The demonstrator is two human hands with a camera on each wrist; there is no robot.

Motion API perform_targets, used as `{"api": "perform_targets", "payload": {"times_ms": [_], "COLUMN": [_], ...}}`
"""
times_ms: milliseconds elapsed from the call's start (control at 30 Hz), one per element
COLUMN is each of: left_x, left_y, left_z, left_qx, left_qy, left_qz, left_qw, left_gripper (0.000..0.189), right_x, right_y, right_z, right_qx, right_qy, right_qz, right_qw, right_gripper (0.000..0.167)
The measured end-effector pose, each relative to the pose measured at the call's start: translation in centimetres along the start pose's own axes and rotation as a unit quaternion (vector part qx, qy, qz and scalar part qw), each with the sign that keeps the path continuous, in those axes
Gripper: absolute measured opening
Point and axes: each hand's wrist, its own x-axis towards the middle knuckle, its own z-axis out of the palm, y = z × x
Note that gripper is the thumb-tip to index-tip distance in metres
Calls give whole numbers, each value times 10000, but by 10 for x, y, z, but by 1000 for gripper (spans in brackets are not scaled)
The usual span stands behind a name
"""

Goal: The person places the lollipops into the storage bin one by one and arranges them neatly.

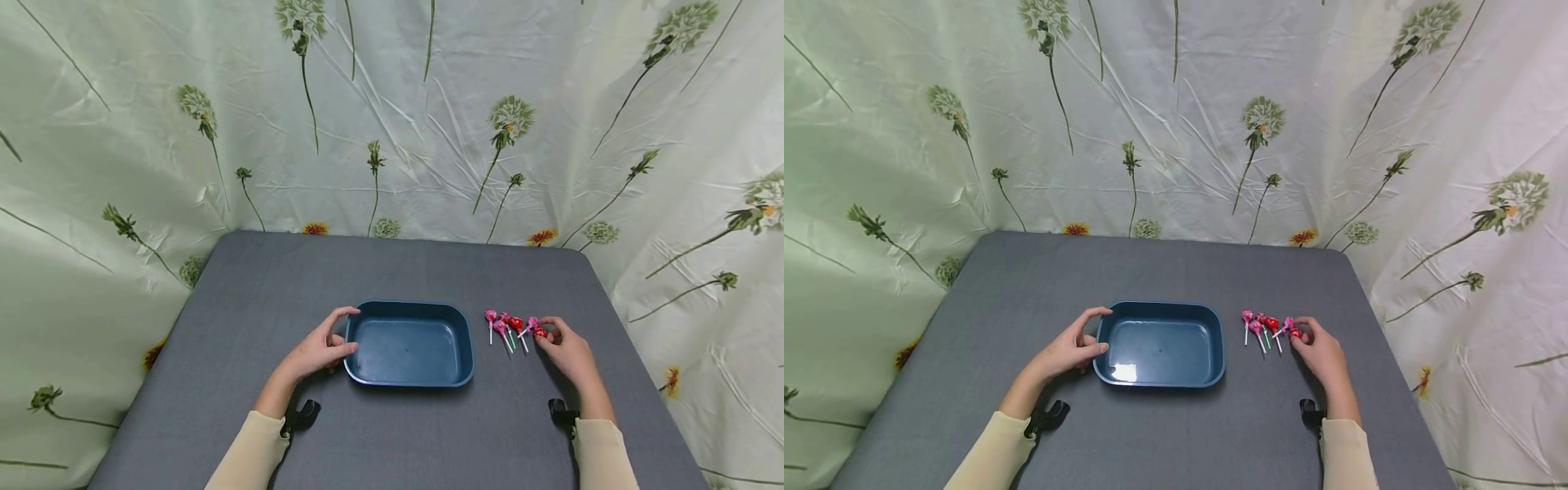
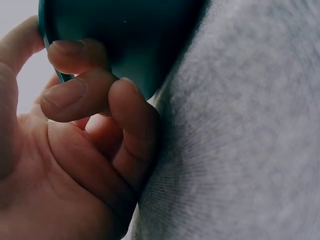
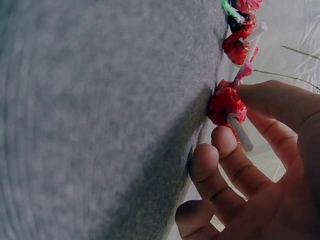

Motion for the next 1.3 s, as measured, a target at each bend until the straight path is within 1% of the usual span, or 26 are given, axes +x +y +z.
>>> {"api": "perform_targets", "payload": {"times_ms": [167, 400, 600, 767, 1000, 1300], "left_x": [0, 1, 3, 3, 1, 2], "left_y": [-3, -6, -7, -7, -9, -9], "left_z": [0, -1, 0, 0, 0, -2], "left_qx": [-72, -304, -285, -239, -214, -160], "left_qy": [-67, -129, -137, -120, -114, -79], "left_qz": [-22, -130, -55, -48, -122, -99], "left_qw": [9999, 9994, 9995, 9996, 9996, 9998], "left_gripper": [64, 64, 64, 64, 64, 64], "right_x": [1, 1, 0, -1, -4, -6], "right_y": [0, 0, 0, -1, -5, -14], "right_z": [1, 1, 0, 1, 6, 10], "right_qx": [-32, -108, -103, -62, 271, 701], "right_qy": [14, 76, 62, 170, 284, 438], "right_qz": [74, 110, 46, 105, 445, 664], "right_qw": [10000, 9999, 9999, 9998, 9982, 9944], "right_gripper": [38, 33, 32, 32, 29, 28]}}
